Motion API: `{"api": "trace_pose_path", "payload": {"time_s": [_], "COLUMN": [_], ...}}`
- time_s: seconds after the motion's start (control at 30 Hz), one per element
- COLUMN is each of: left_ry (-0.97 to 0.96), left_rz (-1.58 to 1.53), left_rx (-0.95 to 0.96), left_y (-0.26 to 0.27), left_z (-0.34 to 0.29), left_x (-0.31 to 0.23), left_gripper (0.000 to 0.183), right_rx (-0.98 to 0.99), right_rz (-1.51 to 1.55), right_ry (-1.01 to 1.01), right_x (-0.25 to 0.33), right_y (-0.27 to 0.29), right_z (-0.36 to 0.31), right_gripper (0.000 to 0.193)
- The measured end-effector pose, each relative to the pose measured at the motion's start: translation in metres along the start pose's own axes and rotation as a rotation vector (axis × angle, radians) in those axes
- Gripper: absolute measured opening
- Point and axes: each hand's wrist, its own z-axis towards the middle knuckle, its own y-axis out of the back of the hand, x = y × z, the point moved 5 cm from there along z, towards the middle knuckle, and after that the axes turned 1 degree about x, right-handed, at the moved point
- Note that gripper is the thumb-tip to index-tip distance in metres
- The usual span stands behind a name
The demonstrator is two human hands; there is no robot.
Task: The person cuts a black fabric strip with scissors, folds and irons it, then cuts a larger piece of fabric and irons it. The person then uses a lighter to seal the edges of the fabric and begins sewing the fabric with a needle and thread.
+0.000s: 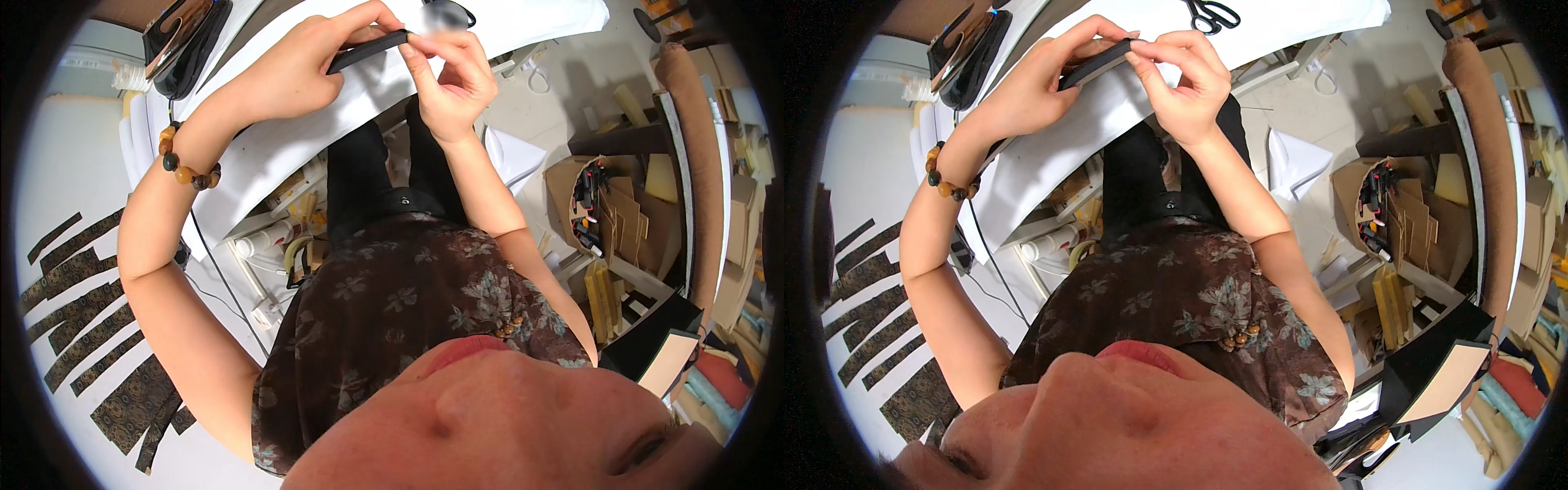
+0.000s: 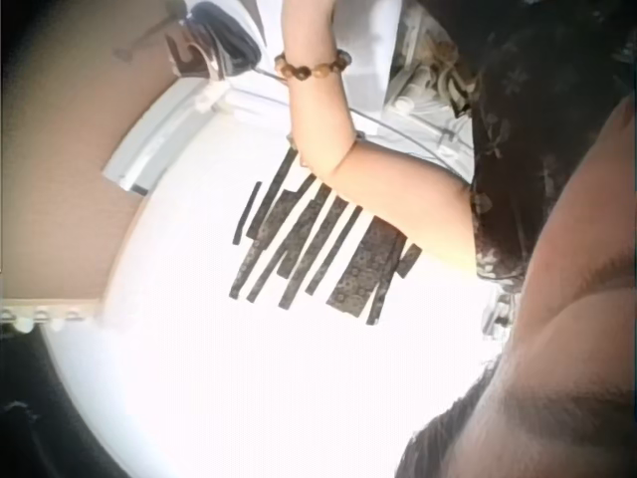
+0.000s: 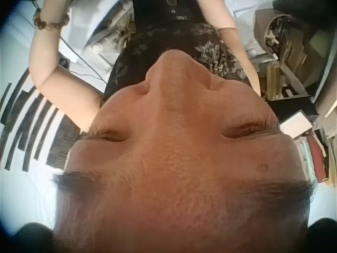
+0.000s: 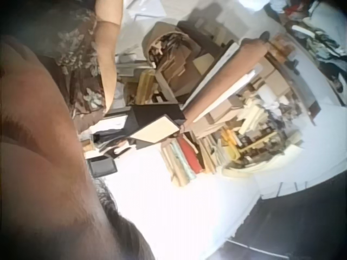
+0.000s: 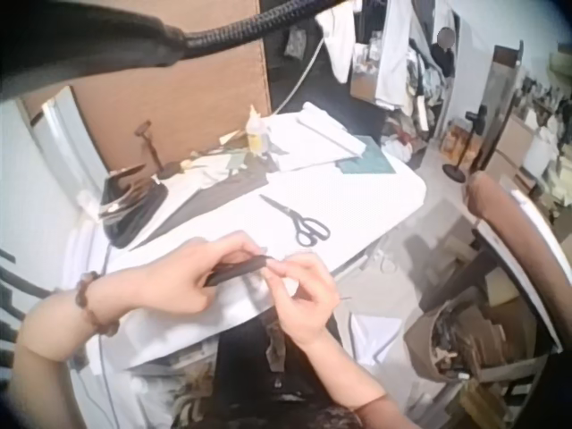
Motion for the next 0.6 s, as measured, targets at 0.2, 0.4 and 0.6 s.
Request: {"api": "trace_pose_path", "payload": {"time_s": [0.2,0.4,0.6], "left_ry": [0.073,-0.088,0.037], "left_rz": [-0.029,0.054,0.440], "left_rx": [0.035,-0.059,-0.189], "left_y": [0.010,0.018,0.031], "left_z": [0.001,-0.001,-0.004], "left_x": [-0.005,0.021,0.014], "left_gripper": [0.075,0.043,0.031], "right_rx": [0.081,0.485,0.370], "right_rz": [0.072,0.165,0.328], "right_ry": [-0.048,-0.261,-0.432], "right_x": [-0.012,-0.042,-0.065], "right_y": [0.005,-0.017,-0.033], "right_z": [0.018,0.031,0.021], "right_gripper": [0.050,0.037,0.049]}}
